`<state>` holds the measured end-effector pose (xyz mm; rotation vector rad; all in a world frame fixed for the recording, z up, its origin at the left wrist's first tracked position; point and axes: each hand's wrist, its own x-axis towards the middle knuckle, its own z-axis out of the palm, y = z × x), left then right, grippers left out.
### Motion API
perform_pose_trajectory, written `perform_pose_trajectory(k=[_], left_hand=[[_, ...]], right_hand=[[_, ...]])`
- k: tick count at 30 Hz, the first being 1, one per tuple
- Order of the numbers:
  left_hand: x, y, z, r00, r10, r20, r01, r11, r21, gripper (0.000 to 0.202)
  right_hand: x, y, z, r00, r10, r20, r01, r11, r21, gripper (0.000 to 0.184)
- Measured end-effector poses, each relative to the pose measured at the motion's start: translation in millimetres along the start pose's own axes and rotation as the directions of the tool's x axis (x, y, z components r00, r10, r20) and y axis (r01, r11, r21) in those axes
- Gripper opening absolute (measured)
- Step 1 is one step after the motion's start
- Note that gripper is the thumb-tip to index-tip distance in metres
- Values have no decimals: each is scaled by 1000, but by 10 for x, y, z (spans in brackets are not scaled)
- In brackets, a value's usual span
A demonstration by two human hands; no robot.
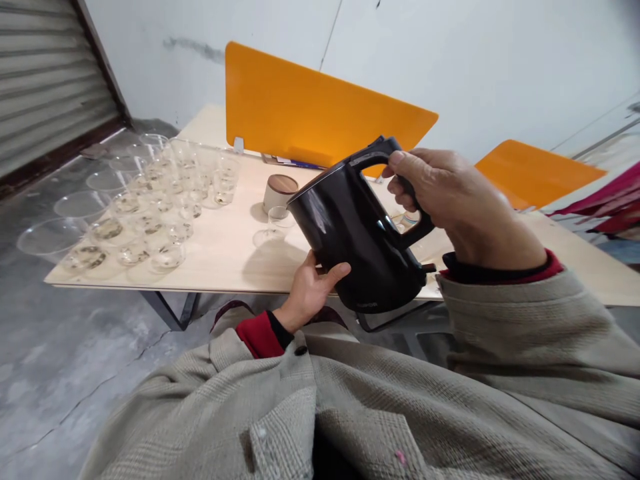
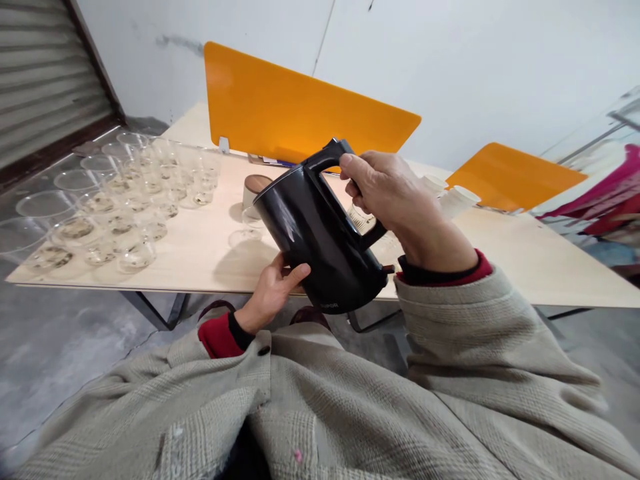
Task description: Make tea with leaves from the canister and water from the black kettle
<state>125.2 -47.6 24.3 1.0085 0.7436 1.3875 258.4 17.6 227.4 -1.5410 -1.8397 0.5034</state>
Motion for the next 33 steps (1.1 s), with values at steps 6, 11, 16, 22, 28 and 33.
perform_pose_trajectory(k=[6, 11, 16, 22, 28, 33], left_hand=[[-20, -18, 20, 999, -32, -5, 31, 998, -57, 79], [-18, -32, 33, 999, -36, -12, 35, 996, -87, 79], [-18, -57, 40, 999, -47, -4, 46, 993, -109, 77], [-22, -59, 40, 999, -38, -5, 37, 992, -121, 76], [-38, -65, 36, 997, -74, 11, 75, 987, -145, 79], [-40, -63, 35, 996, -91, 14, 92, 983, -159, 79]], right_hand=[[20, -109, 61, 999, 47, -8, -48, 997, -58, 36], [113, -22, 83, 1000, 4, 22, -3, 999, -41, 38], [166, 49, 96, 1000, -7, 22, 7, 1000, -22, 36], [175, 16, 112, 1000, -1, 18, 2, 1000, -23, 38], [206, 6, 156, 1000, 10, 18, -9, 999, -37, 33], [217, 28, 168, 1000, -15, 17, 16, 999, -38, 32]])
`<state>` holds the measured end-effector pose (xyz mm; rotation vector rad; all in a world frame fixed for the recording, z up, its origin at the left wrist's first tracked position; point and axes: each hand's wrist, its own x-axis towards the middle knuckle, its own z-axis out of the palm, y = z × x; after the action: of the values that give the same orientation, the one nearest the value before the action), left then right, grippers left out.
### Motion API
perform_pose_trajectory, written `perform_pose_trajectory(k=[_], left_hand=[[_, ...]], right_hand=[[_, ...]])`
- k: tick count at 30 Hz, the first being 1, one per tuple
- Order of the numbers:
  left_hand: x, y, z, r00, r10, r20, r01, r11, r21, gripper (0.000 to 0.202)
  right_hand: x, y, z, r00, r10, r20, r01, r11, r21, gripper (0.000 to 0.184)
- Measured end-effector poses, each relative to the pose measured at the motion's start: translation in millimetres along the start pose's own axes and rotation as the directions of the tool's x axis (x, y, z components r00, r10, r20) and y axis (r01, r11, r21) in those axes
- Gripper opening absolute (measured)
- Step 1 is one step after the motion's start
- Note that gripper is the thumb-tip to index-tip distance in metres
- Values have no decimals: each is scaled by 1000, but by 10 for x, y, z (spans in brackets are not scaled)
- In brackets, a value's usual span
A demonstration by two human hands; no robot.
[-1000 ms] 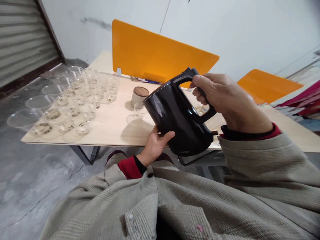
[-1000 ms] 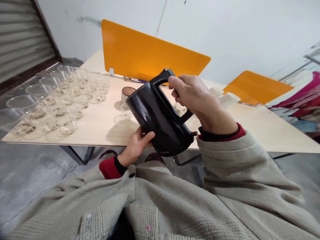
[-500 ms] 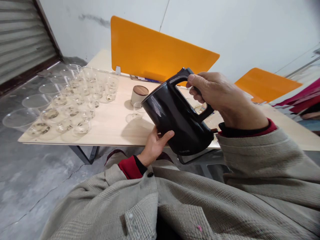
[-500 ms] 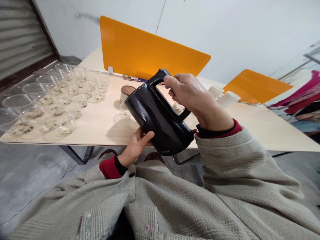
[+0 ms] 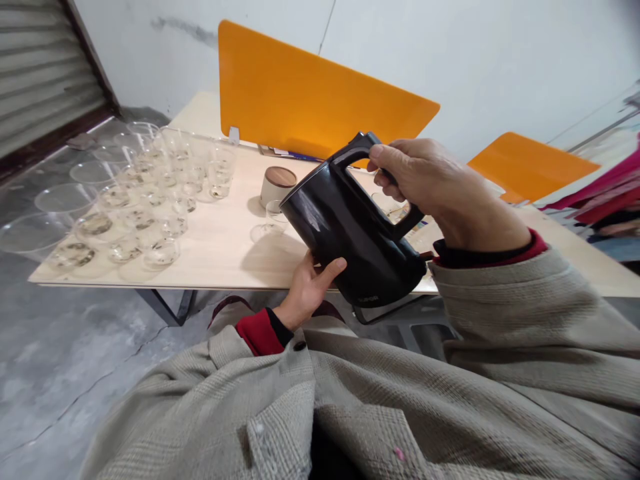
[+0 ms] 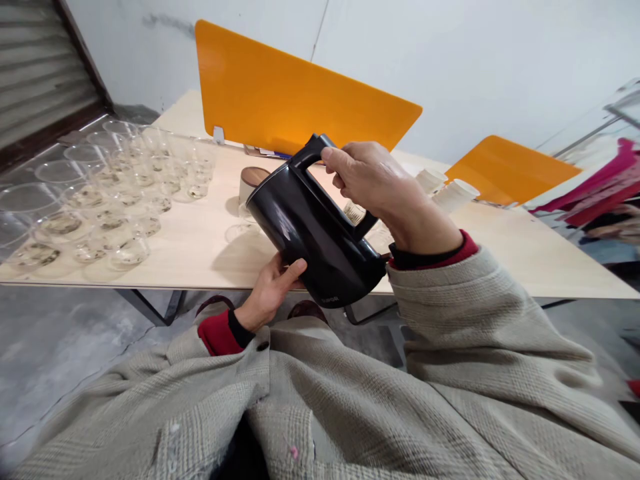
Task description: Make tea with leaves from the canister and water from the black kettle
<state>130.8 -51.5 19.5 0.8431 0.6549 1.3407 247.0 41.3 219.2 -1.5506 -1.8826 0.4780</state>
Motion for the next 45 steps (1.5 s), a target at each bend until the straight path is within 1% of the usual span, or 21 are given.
perform_pose_trajectory(k=[4, 6, 9, 14, 18, 21, 23, 26, 29, 31, 34, 37, 39, 40, 42, 44, 45], left_hand=[[-1, 9, 7, 1000, 4, 1, -4, 1000, -10, 77], [-3, 15, 11, 1000, 16, 3, -16, 1000, -7, 75], [-7, 18, 13, 1000, 20, 15, -20, 1000, -9, 72], [0, -4, 2, 1000, -3, 8, 3, 1000, -18, 79], [6, -29, -8, 1000, -3, 7, 3, 1000, -5, 81], [11, -29, -13, 999, 33, -2, -33, 999, 28, 78], [18, -12, -16, 998, 61, -6, -61, 997, 53, 79], [31, 47, -20, 996, 87, -5, -86, 990, 113, 80], [55, 119, -21, 992, 123, 2, -121, 974, 189, 77], [84, 145, -24, 989, 148, 12, -147, 963, 224, 76], [140, 135, -48, 982, 188, 0, -179, 936, 303, 78], [169, 120, -115, 966, 256, -23, -223, 881, 416, 84], [151, 146, -197, 950, 310, -17, -262, 829, 493, 82], [130, 173, -254, 943, 332, -5, -278, 797, 537, 76], [74, 247, -406, 923, 385, 6, -309, 732, 607, 59], [20, 329, -611, 891, 453, -27, -317, 664, 677, 44], [-1, 367, -730, 875, 480, -58, -301, 635, 712, 39]], right_hand=[[9, -9, -1, 1000, 19, 6, -19, 1000, -14, 32], [35, 10, 2, 1000, 15, 8, -15, 1000, 19, 32], [93, 80, 6, 999, -34, 24, 31, 995, 99, 28], [144, 154, 9, 999, -30, 24, 27, 994, 110, 25], [107, 89, 11, 999, -31, 18, 30, 998, 59, 28], [17, -4, -8, 1000, -7, -6, 7, 1000, -3, 33], [-79, -55, -39, 999, 10, -32, -10, 1000, -5, 35], [-263, -68, -105, 995, 21, -98, -13, 996, 87, 31], [-448, 10, -157, 977, 21, -211, 27, 975, 222, 28], [-538, 96, -169, 957, 49, -285, 49, 943, 329, 29], [-592, 247, -149, 920, 119, -373, 86, 868, 489, 32], [-559, 400, -103, 883, 170, -439, 135, 802, 582, 31], [-513, 500, -64, 871, 191, -453, 159, 762, 627, 31], [-488, 549, -41, 866, 200, -457, 169, 744, 646, 31], [-431, 649, 12, 859, 208, -469, 185, 727, 661, 33], [-359, 752, 77, 847, 200, -493, 203, 735, 647, 35], [-312, 805, 114, 838, 196, -510, 212, 743, 634, 36]])
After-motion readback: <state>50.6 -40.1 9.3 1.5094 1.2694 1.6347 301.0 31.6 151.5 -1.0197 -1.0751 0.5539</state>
